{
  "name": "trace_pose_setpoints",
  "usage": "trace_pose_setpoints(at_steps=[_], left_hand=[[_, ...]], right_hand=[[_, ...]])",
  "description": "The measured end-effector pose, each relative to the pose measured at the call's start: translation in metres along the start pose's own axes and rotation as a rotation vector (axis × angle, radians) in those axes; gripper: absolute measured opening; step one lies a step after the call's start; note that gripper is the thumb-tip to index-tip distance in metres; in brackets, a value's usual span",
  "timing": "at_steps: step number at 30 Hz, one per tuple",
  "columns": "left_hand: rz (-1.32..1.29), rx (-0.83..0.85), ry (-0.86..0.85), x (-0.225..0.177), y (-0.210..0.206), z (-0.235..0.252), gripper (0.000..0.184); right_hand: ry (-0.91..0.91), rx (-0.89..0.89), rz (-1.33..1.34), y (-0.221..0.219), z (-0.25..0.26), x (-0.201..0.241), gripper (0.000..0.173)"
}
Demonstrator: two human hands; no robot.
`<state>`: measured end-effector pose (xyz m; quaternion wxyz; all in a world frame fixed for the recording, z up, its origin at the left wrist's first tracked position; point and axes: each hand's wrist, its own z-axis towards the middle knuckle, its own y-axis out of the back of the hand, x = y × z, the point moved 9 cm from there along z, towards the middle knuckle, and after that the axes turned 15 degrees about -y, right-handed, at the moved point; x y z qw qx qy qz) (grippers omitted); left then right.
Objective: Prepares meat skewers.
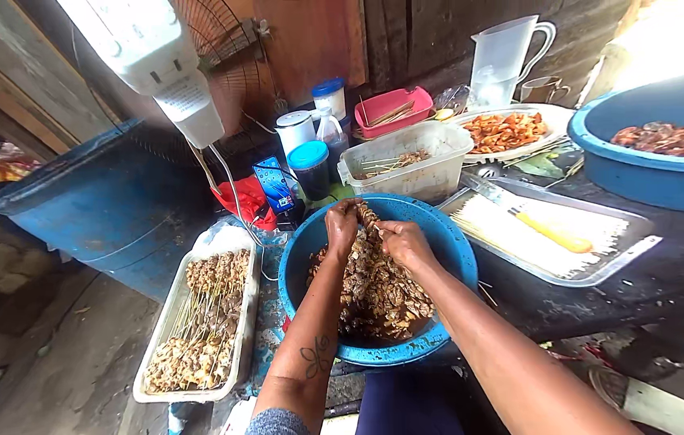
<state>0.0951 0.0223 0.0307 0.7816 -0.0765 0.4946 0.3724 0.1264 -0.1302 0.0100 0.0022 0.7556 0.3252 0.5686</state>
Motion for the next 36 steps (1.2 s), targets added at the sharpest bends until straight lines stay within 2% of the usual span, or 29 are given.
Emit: trace_pose_setpoints(at_steps=[3,7,12,14,20,23,25,27,29,32,33,36], left_hand=[[-0.444,-0.126,0.231,0.006,-0.006,-0.006,0.028],[-0.728,-0.106,0.428,0.009,-0.023,-0.015,0.011],[-0.671,-0.357,0.502,0.011,-0.019,-0.017,0.005],[-0.684,-0.385,0.51,0.012,-0.023,-0.015,0.006],[-0.792,-0.144,0.49,0.008,-0.028,-0.01,0.018],[-0.663,-0.171,0.468,0.008,-0.021,-0.012,0.017],[-0.597,-0.157,0.45,0.007,-0.019,-0.013,0.013],[-0.555,-0.055,0.417,-0.003,-0.018,-0.016,0.012],[-0.551,0.03,0.379,-0.017,-0.017,-0.016,0.013],[-0.513,0.076,0.343,-0.027,-0.014,-0.016,0.037],[-0.492,0.075,0.336,-0.025,-0.014,-0.015,0.042],[-0.423,0.056,0.314,-0.025,-0.013,-0.014,0.044]], right_hand=[[0.089,-0.022,0.018,0.005,0.0,0.008,0.026],[0.119,-0.036,-0.011,0.005,0.0,0.009,0.022],[0.166,-0.02,-0.139,-0.003,-0.005,0.013,0.021],[0.162,-0.021,-0.131,-0.003,-0.005,0.012,0.021],[0.119,-0.072,-0.145,0.005,-0.003,0.013,0.021],[0.098,-0.065,-0.233,-0.002,-0.005,0.015,0.023],[0.095,-0.062,-0.352,-0.002,-0.011,0.02,0.022],[0.117,-0.113,-0.565,0.008,-0.02,0.034,0.025],[0.214,-0.241,-0.67,0.026,-0.021,0.051,0.027],[0.473,-0.443,-0.621,0.059,-0.008,0.084,0.022],[0.525,-0.475,-0.63,0.069,0.0,0.096,0.022],[0.6,-0.499,-0.673,0.085,0.033,0.13,0.021]])
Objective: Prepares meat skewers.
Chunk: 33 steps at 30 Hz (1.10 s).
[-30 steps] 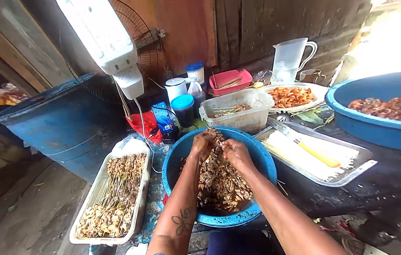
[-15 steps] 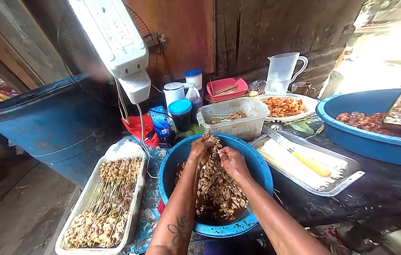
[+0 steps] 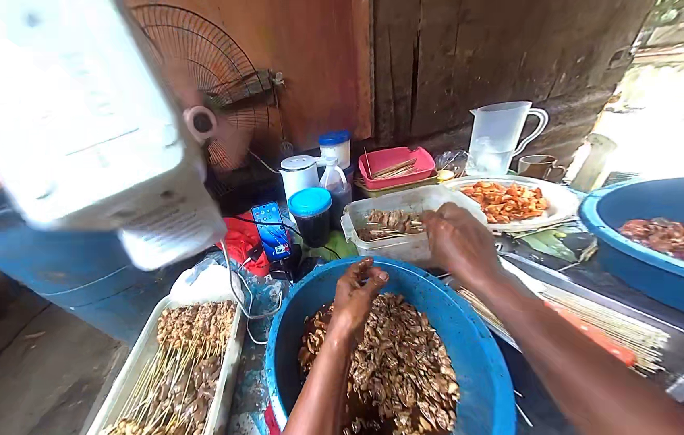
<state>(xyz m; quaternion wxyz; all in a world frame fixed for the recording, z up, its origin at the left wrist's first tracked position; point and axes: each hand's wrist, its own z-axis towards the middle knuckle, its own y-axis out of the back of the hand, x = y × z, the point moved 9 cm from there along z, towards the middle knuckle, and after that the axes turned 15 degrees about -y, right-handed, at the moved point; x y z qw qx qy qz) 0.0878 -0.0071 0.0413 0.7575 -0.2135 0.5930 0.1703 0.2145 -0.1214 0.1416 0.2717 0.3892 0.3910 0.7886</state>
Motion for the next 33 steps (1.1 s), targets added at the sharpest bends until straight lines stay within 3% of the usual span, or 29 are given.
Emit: trace_pose_setpoints(at_steps=[4,6,8,11,14,19,23,26,29,31,33], left_hand=[[0.022,-0.013,0.002,-0.006,-0.001,0.001,0.043],[0.019,-0.049,0.023,-0.002,0.003,0.001,0.041],[0.043,-0.054,0.034,0.0,0.007,0.003,0.039],[0.055,-0.028,0.032,0.002,0.008,-0.001,0.034],[0.088,0.038,0.003,-0.004,0.009,-0.003,0.033],[0.05,-0.024,-0.012,0.01,0.012,0.007,0.025],[0.049,-0.063,-0.005,0.012,0.015,0.013,0.023],[0.089,-0.07,0.013,0.022,0.03,0.011,0.025],[0.106,-0.059,0.021,0.032,0.027,0.017,0.025],[0.126,-0.065,0.034,0.035,0.029,0.018,0.024],[0.139,-0.058,0.041,0.037,0.029,0.016,0.024]], right_hand=[[0.055,0.192,-0.053,-0.065,0.086,-0.011,0.022],[0.023,0.291,-0.052,-0.103,0.114,-0.026,0.038],[0.011,0.251,-0.005,-0.101,0.121,-0.033,0.044],[0.026,0.094,0.074,-0.056,0.104,-0.049,0.031],[-0.127,0.062,0.063,-0.01,0.084,-0.097,0.023],[-0.545,0.439,-0.364,-0.006,0.008,-0.229,0.022],[-0.612,0.546,-0.473,-0.015,-0.062,-0.287,0.02],[-0.609,0.512,-0.485,-0.029,-0.083,-0.289,0.023],[-0.647,0.274,-0.29,-0.004,-0.086,-0.27,0.033],[-0.573,0.272,-0.166,-0.018,-0.08,-0.255,0.041],[-0.546,0.328,-0.246,-0.035,-0.085,-0.246,0.048]])
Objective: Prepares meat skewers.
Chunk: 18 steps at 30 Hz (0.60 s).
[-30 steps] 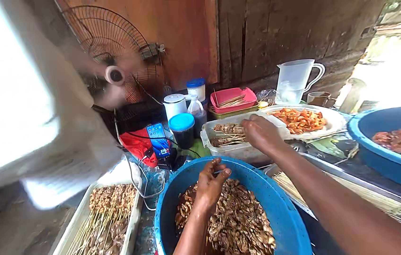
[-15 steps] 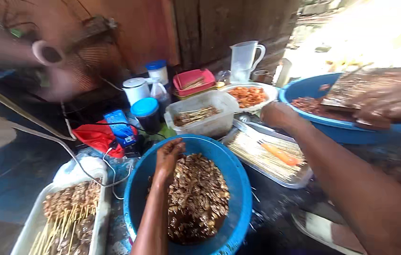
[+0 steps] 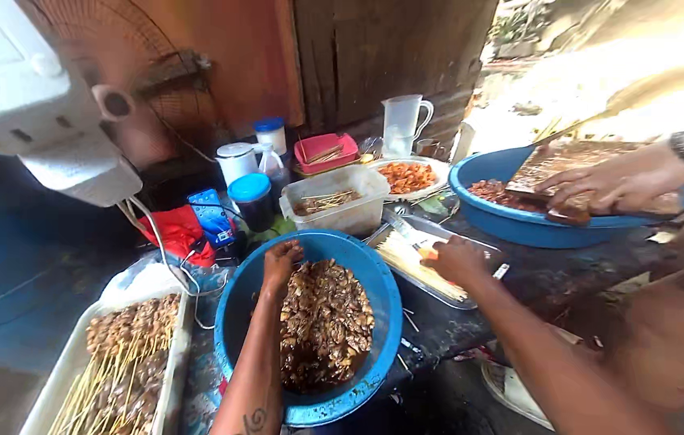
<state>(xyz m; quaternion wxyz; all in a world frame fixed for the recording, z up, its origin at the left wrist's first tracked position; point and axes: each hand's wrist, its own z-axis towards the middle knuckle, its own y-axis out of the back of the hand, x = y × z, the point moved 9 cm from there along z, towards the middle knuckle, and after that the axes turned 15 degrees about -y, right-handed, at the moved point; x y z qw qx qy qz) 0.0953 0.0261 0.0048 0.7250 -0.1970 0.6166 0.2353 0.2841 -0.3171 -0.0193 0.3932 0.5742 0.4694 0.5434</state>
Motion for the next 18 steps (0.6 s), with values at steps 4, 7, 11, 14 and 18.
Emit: trace_pose_setpoints(at_steps=[4,7,11,14,18], left_hand=[[0.089,0.06,-0.003,-0.012,-0.003,-0.013,0.026],[0.09,0.038,-0.013,-0.014,-0.003,-0.007,0.023],[0.119,0.054,-0.031,-0.015,-0.004,-0.005,0.021],[0.141,0.061,-0.029,-0.018,-0.006,-0.005,0.02],[0.139,0.041,-0.016,-0.022,-0.002,-0.008,0.02]], right_hand=[[-0.081,-0.041,-0.109,-0.007,-0.01,0.007,0.026],[-0.098,-0.074,-0.066,0.008,-0.013,0.009,0.029],[-0.058,-0.099,-0.002,0.024,-0.011,0.004,0.031],[-0.062,-0.07,0.042,0.039,-0.017,-0.007,0.032],[0.069,-0.226,0.111,0.06,-0.026,-0.038,0.027]])
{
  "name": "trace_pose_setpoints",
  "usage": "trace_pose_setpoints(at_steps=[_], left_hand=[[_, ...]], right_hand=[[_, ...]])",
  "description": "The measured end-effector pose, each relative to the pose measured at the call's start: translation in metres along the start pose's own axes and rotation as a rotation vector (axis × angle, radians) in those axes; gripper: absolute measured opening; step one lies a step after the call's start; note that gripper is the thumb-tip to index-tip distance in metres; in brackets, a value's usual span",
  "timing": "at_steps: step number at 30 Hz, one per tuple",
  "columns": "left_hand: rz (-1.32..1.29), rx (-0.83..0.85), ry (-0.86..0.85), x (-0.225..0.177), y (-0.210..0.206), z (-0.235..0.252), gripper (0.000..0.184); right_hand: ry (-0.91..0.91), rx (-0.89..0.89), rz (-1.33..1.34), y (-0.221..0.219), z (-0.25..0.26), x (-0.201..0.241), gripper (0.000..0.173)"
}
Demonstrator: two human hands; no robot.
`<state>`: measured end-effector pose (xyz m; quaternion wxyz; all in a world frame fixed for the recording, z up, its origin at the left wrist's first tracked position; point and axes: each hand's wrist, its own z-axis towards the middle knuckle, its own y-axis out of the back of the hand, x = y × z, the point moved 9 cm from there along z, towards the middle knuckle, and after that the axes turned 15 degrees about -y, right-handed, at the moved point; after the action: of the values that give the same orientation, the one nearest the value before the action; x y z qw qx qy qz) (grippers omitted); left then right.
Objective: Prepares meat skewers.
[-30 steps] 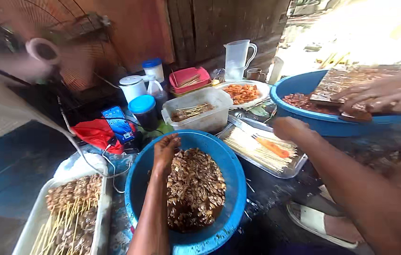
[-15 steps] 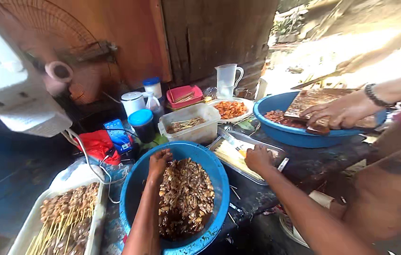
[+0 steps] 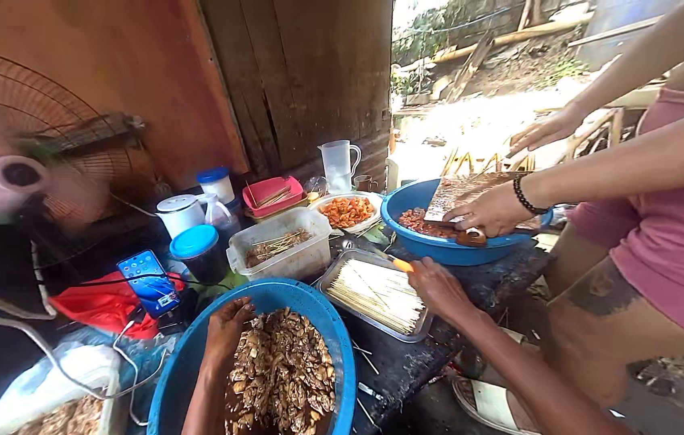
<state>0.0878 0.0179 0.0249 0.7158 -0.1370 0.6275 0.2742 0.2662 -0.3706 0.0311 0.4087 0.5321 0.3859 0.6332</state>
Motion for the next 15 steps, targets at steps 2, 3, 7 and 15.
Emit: trace_pose_setpoints(at_steps=[2,3,7,15], left_hand=[[-0.008,-0.005,-0.014,0.0,0.002,0.0,0.02],[-0.012,-0.007,-0.023,0.001,0.002,0.001,0.02],[-0.011,-0.021,-0.032,0.0,0.005,0.002,0.019],[-0.01,-0.023,-0.016,0.005,0.006,-0.001,0.02]], right_hand=[[0.046,-0.125,-0.024,0.015,0.001,-0.027,0.023],[0.044,-0.162,-0.043,0.02,0.001,-0.042,0.021],[-0.027,-0.157,-0.144,0.018,0.004,-0.09,0.021],[-0.025,0.117,-0.033,-0.03,-0.013,0.024,0.023]])
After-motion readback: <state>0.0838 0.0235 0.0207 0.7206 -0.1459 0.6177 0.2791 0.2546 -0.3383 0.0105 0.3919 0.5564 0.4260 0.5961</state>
